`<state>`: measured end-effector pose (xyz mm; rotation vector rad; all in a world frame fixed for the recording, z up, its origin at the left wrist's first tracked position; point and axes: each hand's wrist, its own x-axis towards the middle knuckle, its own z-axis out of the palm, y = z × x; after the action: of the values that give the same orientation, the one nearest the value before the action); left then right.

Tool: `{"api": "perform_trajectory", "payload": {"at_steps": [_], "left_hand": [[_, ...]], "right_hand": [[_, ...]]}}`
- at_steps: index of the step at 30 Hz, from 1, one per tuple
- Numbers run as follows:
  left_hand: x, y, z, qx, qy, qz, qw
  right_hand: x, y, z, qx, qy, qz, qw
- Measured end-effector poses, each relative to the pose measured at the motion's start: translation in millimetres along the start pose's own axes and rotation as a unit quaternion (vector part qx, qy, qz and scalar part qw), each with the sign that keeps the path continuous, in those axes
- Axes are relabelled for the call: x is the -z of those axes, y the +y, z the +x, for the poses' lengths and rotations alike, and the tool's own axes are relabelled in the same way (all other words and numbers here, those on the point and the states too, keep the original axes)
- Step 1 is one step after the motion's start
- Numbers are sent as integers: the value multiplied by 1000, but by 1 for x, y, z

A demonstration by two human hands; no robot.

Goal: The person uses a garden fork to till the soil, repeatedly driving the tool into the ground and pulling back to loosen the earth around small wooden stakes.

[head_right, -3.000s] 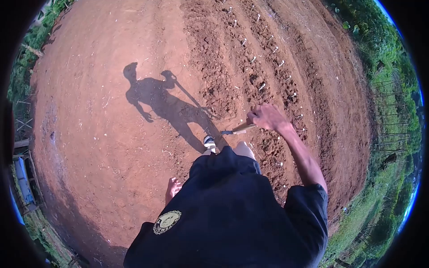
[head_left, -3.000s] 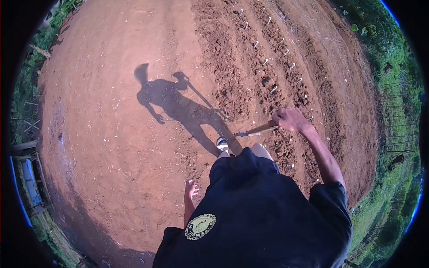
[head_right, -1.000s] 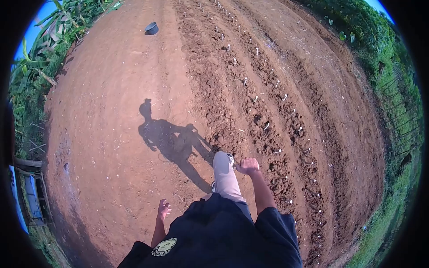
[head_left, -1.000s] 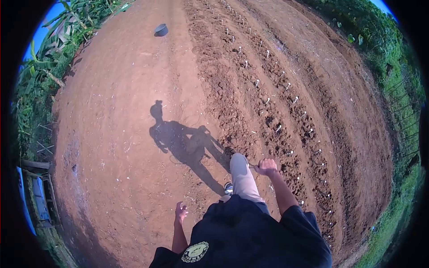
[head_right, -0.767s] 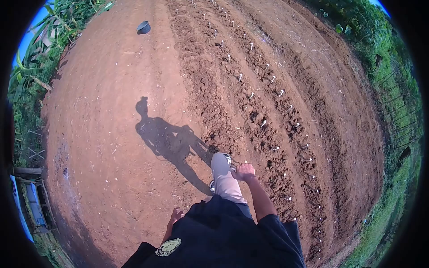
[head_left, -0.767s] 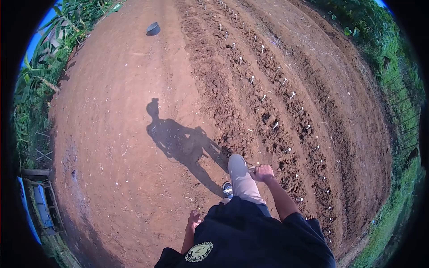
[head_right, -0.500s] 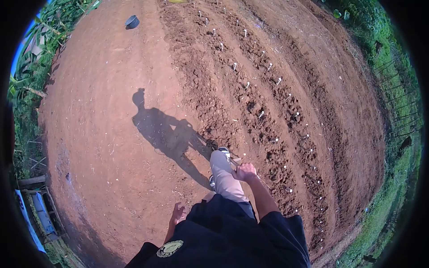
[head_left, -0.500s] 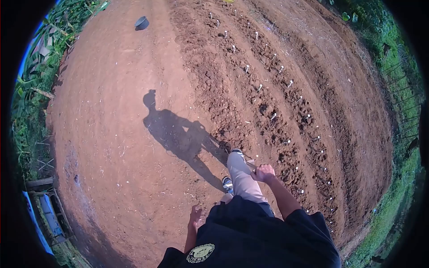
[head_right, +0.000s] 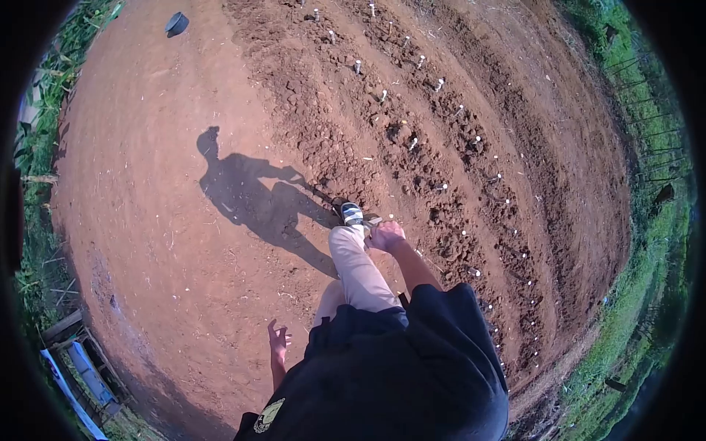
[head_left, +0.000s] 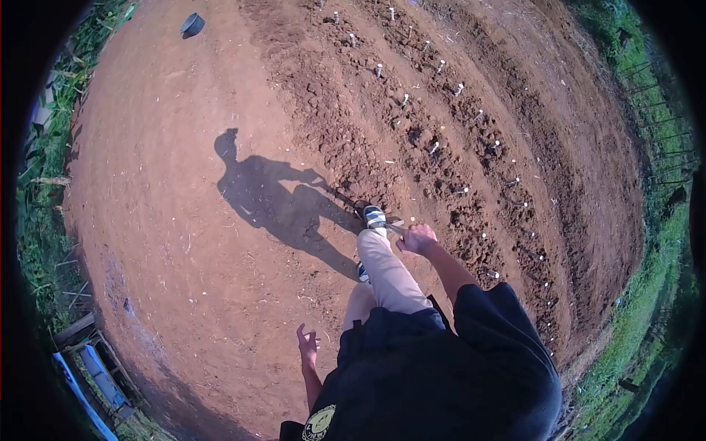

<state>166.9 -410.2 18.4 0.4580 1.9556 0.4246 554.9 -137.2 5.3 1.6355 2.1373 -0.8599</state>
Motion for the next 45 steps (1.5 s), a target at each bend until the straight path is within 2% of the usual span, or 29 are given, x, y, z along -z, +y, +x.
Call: {"api": "perform_trajectory", "payload": {"at_steps": [4, 6, 8, 9, 10, 15, 17, 18, 20, 23, 24, 25, 26, 28, 33, 34, 37, 40, 42, 44, 45], "left_hand": [[16, -89, -42, 65, 56, -33, 996], [20, -109, -61, 94, 76, -48, 991], [14, -111, -84, 129, 65, -23, 989], [22, -179, -59, 68, 42, 114, 990], [19, -189, -61, 79, 26, 112, 990], [0, -140, -40, 83, -44, -2, 996], [-9, -111, -21, 84, -61, -42, 994], [-15, -86, -11, 95, -65, -47, 992], [-27, 7, -13, 134, -54, -6, 989], [-32, 82, 5, 113, -30, 5, 993], [-32, 95, 11, 70, -2, -34, 997], [-31, 104, 10, 30, 27, -73, 997], [-30, 106, 7, 36, 25, -76, 996], [-28, 103, -4, 6, 21, -34, 999], [-26, 56, -39, 40, 31, -11, 999], [-24, 35, -45, 41, 30, -14, 999], [-16, -13, -58, -12, -5, 66, 998], [-6, -52, -76, -5, -18, 85, 996], [-2, -71, -80, -13, -36, 117, 992], [6, -92, -78, -16, -51, 152, 987], [11, -101, -73, -39, -61, 185, 980]], "right_hand": [[6, -1, -2, -2, -14, -17, 1000], [14, -3, -4, 8, -41, -11, 999], [8, -2, -4, 4, -12, -7, 1000], [9, -2, -5, 2, -17, -2, 1000], [11, -2, -6, 2, -15, 4, 1000], [15, 2, -2, 11, -15, 9, 1000], [17, 4, 2, 13, -70, 21, 997], [21, 7, 3, 12, -76, 26, 997], [26, 14, 1, 22, -72, 18, 997], [6, 21, 4, 20, -75, 9, 997], [8, 23, 5, 15, -75, -1, 997], [4, 24, 7, 26, -75, -3, 997], [2, 25, 8, 26, -81, -7, 996], [-3, 26, 12, 17, -89, -5, 996], [-11, 35, 21, 11, -40, -11, 999], [-2, 33, 23, -14, -69, -1, 998], [13, 33, 28, -14, -52, -39, 998], [-1, 32, 23, -16, -25, -41, 999], [-13, 32, 19, -21, 54, -57, 997], [-36, 30, 2, -15, 87, -54, 995], [-54, 26, -10, -10, 140, -55, 989]]}}
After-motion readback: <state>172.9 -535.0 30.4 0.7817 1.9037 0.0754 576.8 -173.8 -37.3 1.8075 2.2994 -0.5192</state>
